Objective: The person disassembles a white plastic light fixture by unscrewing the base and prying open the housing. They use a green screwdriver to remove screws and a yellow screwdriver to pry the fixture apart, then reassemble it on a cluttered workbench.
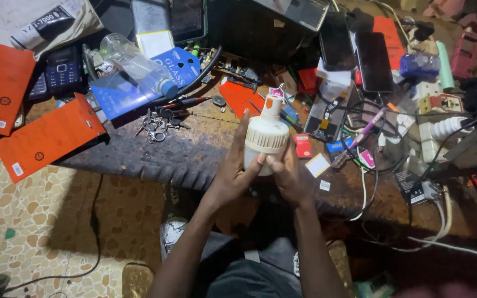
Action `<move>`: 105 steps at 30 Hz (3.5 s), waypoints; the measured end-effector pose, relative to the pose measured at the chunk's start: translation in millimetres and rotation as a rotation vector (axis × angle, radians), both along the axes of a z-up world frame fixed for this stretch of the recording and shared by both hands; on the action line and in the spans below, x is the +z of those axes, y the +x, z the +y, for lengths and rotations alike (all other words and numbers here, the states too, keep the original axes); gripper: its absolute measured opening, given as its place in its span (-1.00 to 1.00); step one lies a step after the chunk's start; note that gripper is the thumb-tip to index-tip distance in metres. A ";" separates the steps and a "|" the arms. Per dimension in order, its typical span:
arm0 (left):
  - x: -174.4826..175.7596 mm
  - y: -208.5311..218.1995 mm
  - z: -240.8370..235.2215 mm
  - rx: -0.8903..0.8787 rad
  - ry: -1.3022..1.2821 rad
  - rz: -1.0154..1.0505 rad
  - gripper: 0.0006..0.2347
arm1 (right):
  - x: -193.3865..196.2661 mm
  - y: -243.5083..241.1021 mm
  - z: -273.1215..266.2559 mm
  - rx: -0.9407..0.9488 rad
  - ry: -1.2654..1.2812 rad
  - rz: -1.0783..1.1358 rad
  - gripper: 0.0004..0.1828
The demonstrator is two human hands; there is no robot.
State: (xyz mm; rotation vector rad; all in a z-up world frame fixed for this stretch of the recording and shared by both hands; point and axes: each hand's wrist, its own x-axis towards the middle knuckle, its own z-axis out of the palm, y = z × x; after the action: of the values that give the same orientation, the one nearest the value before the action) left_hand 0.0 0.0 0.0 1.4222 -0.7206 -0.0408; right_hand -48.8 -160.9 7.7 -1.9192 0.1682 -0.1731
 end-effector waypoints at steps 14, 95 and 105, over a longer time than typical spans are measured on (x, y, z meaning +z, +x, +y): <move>-6.3 4.5 -0.1 -0.010 0.082 0.013 -0.28 | -32.0 14.2 12.8 -0.093 0.170 -0.174 -0.20; -3.7 11.5 -26.1 -0.044 -0.029 0.042 -0.28 | -37.8 20.5 -6.8 -0.060 0.279 -0.281 -0.24; 10.0 8.7 -14.3 -0.232 -0.147 0.202 -0.15 | 2.7 15.4 8.8 -0.070 0.842 -0.221 -0.23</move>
State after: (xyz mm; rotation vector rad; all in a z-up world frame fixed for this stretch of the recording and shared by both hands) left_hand 8.7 -14.3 10.0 1.1703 -0.7027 -0.3021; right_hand -33.4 -152.1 10.4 -1.0489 0.1300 -0.3034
